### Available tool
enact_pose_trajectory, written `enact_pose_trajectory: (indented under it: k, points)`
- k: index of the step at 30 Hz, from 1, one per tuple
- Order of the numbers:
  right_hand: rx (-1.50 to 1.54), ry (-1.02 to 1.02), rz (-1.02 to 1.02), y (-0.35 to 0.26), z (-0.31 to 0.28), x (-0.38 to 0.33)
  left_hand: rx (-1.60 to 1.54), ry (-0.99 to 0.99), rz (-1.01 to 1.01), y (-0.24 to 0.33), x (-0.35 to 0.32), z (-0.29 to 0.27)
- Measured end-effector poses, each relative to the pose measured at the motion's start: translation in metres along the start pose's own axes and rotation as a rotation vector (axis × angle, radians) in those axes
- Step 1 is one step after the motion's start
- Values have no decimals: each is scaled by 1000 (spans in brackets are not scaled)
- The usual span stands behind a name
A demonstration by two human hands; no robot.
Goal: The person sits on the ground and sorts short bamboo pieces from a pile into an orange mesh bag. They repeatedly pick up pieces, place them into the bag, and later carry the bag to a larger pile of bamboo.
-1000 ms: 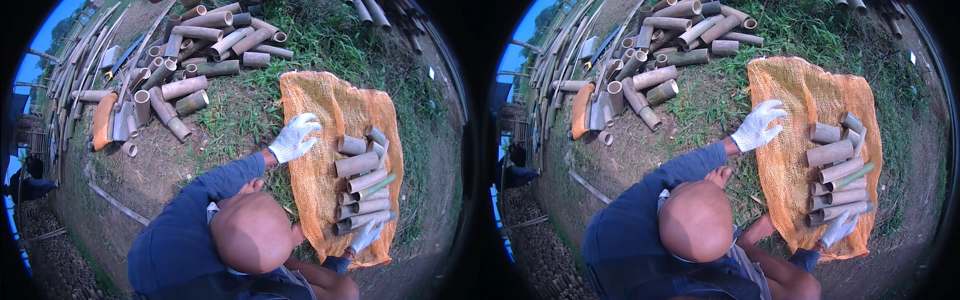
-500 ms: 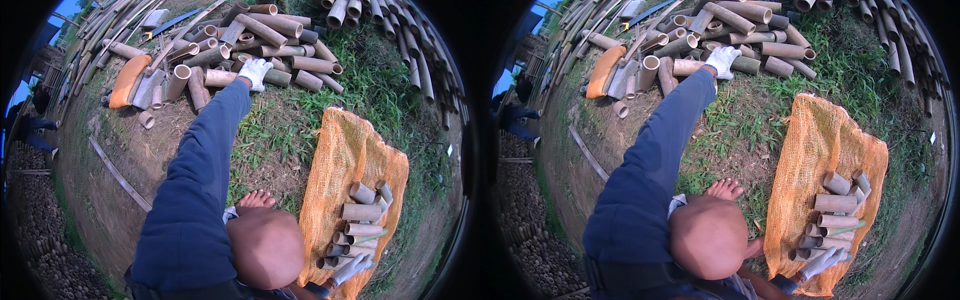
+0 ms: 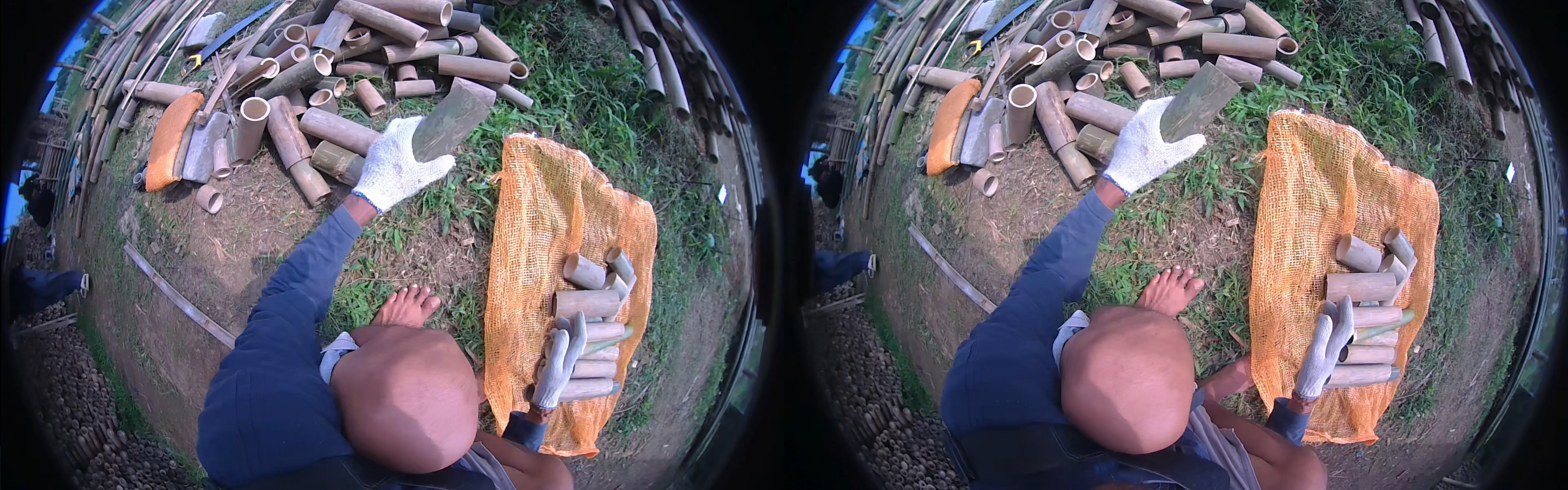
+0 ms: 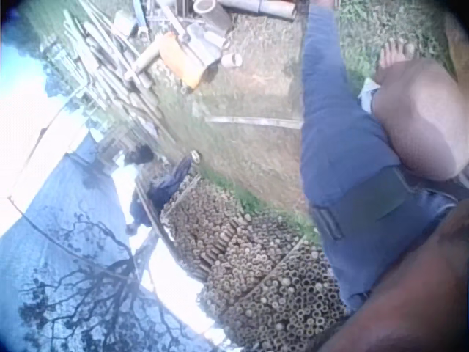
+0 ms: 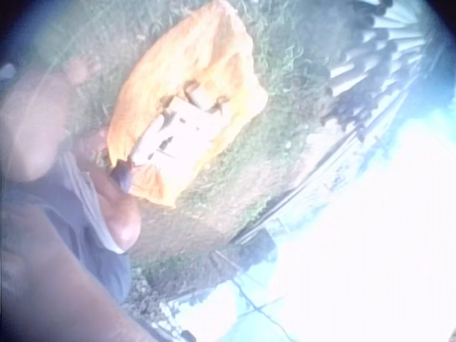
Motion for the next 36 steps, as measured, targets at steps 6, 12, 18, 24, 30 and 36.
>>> enact_pose_trajectory:
  k: [6, 12, 18, 24, 30, 36]
  points:
    - [826, -304, 124, -48, 126, 6, -388, -835, 62, 134, -161, 90]
    - [889, 14, 232, 2, 62, 26, -305, -201, -194, -2, -87, 29]
    - [205, 612, -127, 37, -109, 58, 466, 275, -386, -189, -6, -71]
    - [-233, 858, 23, 108, -169, 21, 437, 137, -502, -247, 4, -67]
    - [-622, 726, 59, 124, -177, 12, 214, 95, -526, -235, -4, -81]
    - [-713, 713, -32, 77, -172, 15, -341, 75, -542, -182, -27, -106]
Point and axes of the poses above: each hand's wrist, its own x-axis towards the middle knuckle, its own z-axis out of the palm, y = z × x, the point moved 9 cm from there along x, towards the middle knuckle, and after that the axes turned 12 degrees about -z, right-handed, at the moved point
